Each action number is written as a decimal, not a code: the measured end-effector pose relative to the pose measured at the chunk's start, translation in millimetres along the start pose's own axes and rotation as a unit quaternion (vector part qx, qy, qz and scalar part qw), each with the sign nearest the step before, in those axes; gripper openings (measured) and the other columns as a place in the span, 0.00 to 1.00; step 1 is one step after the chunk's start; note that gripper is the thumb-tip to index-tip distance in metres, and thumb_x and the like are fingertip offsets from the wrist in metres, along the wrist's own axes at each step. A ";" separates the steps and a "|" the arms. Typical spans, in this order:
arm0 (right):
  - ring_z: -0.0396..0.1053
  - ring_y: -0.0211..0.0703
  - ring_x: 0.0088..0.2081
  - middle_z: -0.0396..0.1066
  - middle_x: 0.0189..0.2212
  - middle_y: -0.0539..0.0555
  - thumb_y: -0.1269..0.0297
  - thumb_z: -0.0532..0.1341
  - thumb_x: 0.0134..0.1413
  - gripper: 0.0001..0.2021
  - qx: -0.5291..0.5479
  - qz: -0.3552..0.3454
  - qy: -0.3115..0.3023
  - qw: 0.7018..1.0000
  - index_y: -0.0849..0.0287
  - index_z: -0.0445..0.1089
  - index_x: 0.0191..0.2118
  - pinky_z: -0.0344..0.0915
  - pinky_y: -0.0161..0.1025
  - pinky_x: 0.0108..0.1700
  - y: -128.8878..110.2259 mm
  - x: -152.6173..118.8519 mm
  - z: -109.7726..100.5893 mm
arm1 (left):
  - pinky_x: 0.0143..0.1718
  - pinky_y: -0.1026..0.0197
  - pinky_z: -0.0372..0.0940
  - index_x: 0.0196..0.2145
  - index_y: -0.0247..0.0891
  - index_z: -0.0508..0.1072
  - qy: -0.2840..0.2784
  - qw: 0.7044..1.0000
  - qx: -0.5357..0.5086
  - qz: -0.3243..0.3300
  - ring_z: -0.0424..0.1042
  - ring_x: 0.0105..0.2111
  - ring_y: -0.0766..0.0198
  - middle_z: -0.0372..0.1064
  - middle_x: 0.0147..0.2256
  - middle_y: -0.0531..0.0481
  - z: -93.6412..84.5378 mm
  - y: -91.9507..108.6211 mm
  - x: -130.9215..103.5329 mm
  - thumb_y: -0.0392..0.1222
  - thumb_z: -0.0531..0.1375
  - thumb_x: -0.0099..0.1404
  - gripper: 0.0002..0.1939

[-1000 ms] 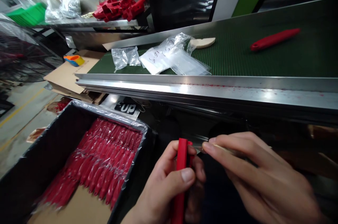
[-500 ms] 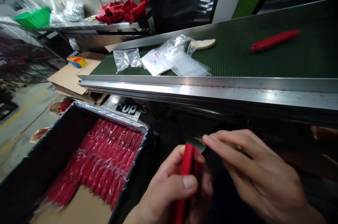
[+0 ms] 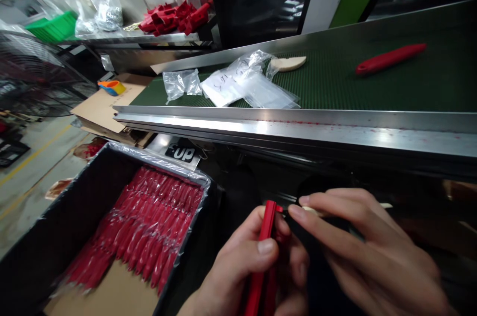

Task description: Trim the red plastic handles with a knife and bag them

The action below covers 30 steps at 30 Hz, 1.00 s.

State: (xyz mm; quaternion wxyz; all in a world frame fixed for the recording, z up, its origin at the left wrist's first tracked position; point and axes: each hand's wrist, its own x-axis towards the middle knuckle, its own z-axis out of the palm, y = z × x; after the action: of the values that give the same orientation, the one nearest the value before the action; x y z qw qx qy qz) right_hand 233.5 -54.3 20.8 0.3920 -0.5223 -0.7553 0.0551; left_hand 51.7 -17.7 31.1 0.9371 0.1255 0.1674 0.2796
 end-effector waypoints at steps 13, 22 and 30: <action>0.66 0.49 0.48 0.68 0.47 0.59 0.80 0.55 0.59 0.19 -0.016 -0.001 -0.015 1.000 0.57 0.69 0.54 0.66 0.46 0.44 -1.6 -3.1 1.1 | 0.22 0.73 0.55 0.42 0.38 0.65 0.058 0.998 -0.039 0.004 0.68 0.20 0.72 0.69 0.32 0.48 8.6 -10.0 -0.6 0.48 0.52 0.69 0.11; 0.67 0.47 0.47 0.67 0.47 0.58 0.81 0.58 0.57 0.23 -0.045 0.026 0.043 0.998 0.56 0.68 0.57 0.64 0.45 0.46 5.7 -7.8 6.1 | 0.20 0.72 0.61 0.37 0.31 0.71 -0.025 0.985 -0.158 -0.059 0.69 0.21 0.70 0.69 0.26 0.46 -11.3 -24.9 1.3 0.57 0.43 0.70 0.27; 0.68 0.40 0.46 0.68 0.47 0.56 0.81 0.59 0.57 0.22 -0.025 0.078 0.059 0.995 0.57 0.70 0.55 0.65 0.37 0.45 14.1 -10.9 4.2 | 0.26 0.72 0.67 0.44 0.31 0.71 -0.068 0.982 -0.173 -0.010 0.75 0.29 0.68 0.70 0.35 0.44 -12.5 -22.1 -0.9 0.52 0.33 0.74 0.31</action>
State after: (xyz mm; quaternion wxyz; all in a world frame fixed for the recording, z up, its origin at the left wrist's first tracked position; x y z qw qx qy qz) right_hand 242.9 -55.7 5.2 0.4172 -0.5920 -0.6887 0.0353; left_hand 56.9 -34.4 12.7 0.9565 -0.0216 0.0534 0.2858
